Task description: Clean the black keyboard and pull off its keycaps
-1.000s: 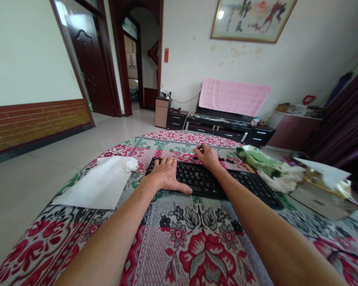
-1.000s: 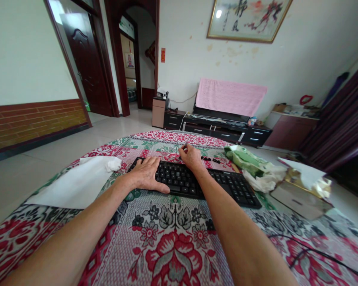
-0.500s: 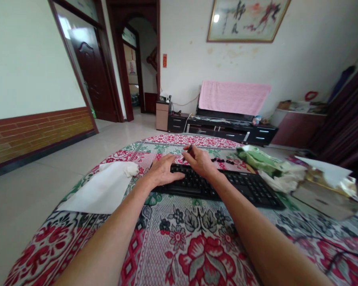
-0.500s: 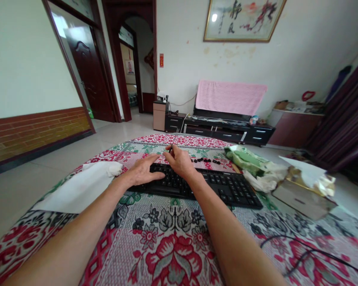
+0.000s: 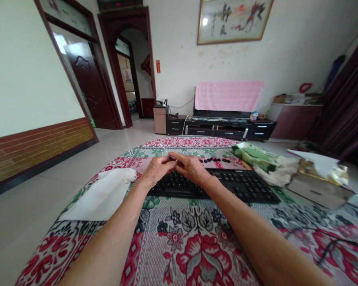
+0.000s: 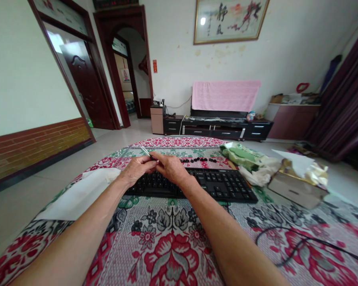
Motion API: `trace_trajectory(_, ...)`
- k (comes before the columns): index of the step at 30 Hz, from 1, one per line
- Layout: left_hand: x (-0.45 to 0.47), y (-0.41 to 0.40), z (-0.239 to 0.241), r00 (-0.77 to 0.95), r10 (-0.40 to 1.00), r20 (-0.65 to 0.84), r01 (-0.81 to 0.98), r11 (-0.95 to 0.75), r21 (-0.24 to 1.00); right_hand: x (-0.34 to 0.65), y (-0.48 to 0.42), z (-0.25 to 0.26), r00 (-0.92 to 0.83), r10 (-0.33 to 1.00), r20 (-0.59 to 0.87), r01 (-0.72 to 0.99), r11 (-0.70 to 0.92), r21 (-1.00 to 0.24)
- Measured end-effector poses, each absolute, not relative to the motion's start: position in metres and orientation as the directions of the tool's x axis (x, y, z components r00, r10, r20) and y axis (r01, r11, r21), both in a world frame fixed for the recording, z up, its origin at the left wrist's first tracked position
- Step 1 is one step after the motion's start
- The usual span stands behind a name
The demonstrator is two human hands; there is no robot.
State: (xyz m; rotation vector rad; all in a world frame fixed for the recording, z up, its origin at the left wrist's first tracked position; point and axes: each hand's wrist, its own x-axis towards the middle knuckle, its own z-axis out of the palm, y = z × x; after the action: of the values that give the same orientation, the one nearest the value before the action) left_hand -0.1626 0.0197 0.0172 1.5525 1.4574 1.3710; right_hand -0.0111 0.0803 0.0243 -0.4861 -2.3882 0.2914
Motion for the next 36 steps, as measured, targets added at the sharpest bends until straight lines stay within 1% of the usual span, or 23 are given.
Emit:
trace_trajectory(2, -0.163, 0.021, 0.017, -0.172, 0.943, 0.286, 0.339, -0.216, 0.916, -0.009, 0.082, 0.023, -0.724, 0.431, 0.539, 0.263, 0.894, -0.361)
trace_trajectory(4, -0.166, 0.022, 0.017, -0.235, 0.923, 0.305, 0.366, -0.206, 0.907, -0.003, 0.085, 0.022, -0.731, 0.470, 0.494, 0.311, 0.875, -0.372)
trace_trajectory(7, -0.171, 0.026, 0.012, -0.303, 0.890, 0.340, 0.427, -0.192, 0.884, 0.010, 0.084, 0.019, -0.699, 0.566, 0.437, 0.485, 0.825, -0.291)
trace_trajectory(9, -0.174, 0.029, 0.007, -0.308, 0.877, 0.368, 0.473, -0.195, 0.859, 0.020, 0.080, 0.016, -0.670, 0.619, 0.410, 0.580, 0.781, -0.231)
trace_trajectory(13, -0.177, 0.035, 0.001, -0.301, 0.869, 0.392, 0.529, -0.190, 0.827, 0.035, 0.066, 0.010, -0.594, 0.703, 0.392, 0.681, 0.698, -0.220)
trace_trajectory(16, -0.178, 0.036, 0.003, -0.272, 0.881, 0.387, 0.556, -0.184, 0.810, 0.039, 0.058, 0.006, -0.588, 0.714, 0.380, 0.694, 0.687, -0.216)
trace_trajectory(19, -0.179, 0.037, 0.008, -0.229, 0.905, 0.358, 0.588, -0.164, 0.792, 0.040, 0.056, 0.003, -0.583, 0.700, 0.413, 0.688, 0.696, -0.206)
trace_trajectory(22, -0.180, 0.040, 0.011, -0.164, 0.932, 0.324, 0.615, -0.160, 0.772, 0.040, 0.058, 0.001, -0.584, 0.699, 0.413, 0.687, 0.697, -0.207)
trace_trajectory(25, -0.181, 0.044, 0.013, -0.077, 0.944, 0.321, 0.665, -0.192, 0.722, 0.039, 0.059, -0.001, -0.585, 0.703, 0.405, 0.685, 0.695, -0.218)
trace_trajectory(31, -0.182, 0.051, 0.017, 0.015, 0.944, 0.329, 0.750, -0.228, 0.621, 0.039, 0.059, -0.001, -0.574, 0.704, 0.418, 0.681, 0.694, -0.232)
trace_trajectory(36, -0.179, 0.057, 0.016, -0.007, 0.939, 0.345, 0.800, -0.202, 0.565, 0.039, 0.059, -0.001, -0.570, 0.706, 0.420, 0.684, 0.691, -0.233)
